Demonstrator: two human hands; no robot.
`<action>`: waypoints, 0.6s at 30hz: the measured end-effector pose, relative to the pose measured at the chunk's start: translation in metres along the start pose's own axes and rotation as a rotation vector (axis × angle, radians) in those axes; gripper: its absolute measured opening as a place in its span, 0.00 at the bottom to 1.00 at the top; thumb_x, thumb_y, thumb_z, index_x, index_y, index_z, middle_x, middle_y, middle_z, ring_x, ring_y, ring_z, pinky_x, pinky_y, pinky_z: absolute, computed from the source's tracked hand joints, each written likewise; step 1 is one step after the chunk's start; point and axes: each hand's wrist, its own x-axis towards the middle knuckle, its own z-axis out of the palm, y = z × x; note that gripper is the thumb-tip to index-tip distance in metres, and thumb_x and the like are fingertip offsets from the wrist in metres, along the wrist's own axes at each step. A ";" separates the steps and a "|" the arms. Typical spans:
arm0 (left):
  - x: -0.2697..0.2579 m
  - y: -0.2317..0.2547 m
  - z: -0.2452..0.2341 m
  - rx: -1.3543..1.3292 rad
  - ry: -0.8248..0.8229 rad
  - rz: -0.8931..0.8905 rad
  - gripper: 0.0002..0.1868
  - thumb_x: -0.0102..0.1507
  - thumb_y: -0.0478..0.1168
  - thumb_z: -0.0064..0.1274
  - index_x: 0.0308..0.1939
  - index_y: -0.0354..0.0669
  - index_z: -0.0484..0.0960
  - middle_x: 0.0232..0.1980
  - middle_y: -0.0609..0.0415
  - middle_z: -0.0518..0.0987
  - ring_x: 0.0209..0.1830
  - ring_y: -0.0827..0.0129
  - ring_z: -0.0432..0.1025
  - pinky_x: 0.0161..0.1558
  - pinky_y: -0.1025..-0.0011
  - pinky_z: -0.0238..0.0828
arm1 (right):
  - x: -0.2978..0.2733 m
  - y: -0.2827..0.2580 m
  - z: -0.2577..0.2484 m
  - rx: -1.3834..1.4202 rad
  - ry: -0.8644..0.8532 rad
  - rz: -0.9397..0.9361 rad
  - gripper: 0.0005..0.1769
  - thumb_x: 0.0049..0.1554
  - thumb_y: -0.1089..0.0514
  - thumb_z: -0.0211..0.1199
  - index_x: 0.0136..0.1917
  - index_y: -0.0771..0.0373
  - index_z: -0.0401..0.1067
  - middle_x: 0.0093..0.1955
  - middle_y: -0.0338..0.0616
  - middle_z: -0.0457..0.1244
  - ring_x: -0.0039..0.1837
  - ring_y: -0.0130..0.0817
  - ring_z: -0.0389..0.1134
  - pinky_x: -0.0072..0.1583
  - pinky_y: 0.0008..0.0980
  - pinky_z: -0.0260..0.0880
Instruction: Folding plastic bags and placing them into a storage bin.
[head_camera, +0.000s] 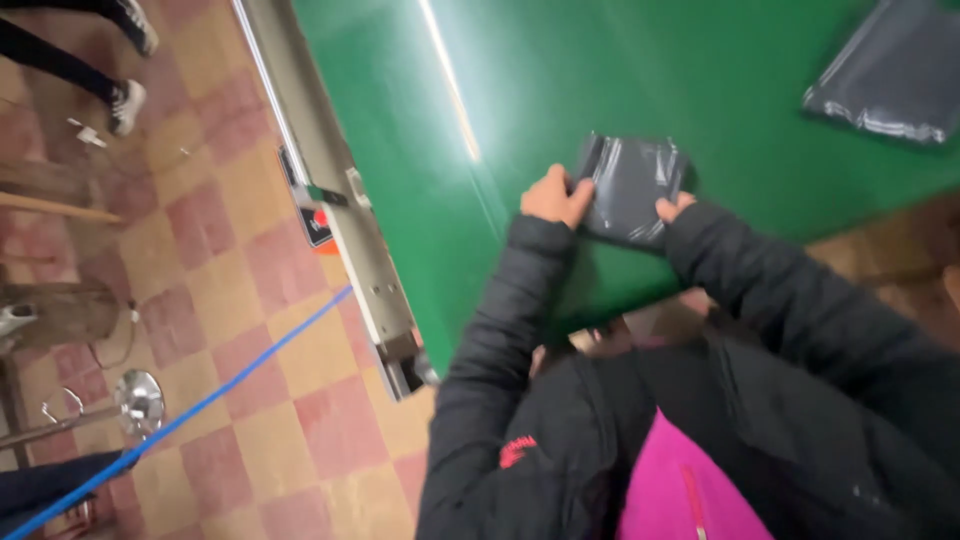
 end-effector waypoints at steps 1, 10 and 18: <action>0.007 0.010 -0.006 0.002 0.021 0.016 0.27 0.61 0.59 0.56 0.40 0.35 0.77 0.35 0.42 0.78 0.33 0.47 0.74 0.36 0.56 0.72 | 0.016 0.003 0.001 -0.006 0.007 -0.025 0.20 0.67 0.57 0.48 0.68 0.68 0.68 0.63 0.55 0.67 0.63 0.45 0.70 0.64 0.38 0.70; 0.002 0.083 -0.007 -0.083 0.121 0.495 0.09 0.67 0.38 0.54 0.45 0.38 0.71 0.47 0.42 0.73 0.46 0.44 0.72 0.46 0.54 0.72 | -0.031 -0.016 -0.030 -0.008 0.551 -0.294 0.30 0.68 0.56 0.57 0.76 0.72 0.53 0.62 0.60 0.66 0.61 0.44 0.69 0.62 0.41 0.70; 0.079 0.236 0.111 -0.253 0.053 0.183 0.13 0.68 0.47 0.50 0.51 0.46 0.70 0.39 0.37 0.81 0.38 0.33 0.75 0.38 0.45 0.70 | -0.069 -0.044 -0.213 -0.182 0.967 -0.404 0.26 0.74 0.58 0.56 0.78 0.63 0.48 0.50 0.52 0.70 0.47 0.43 0.73 0.52 0.36 0.73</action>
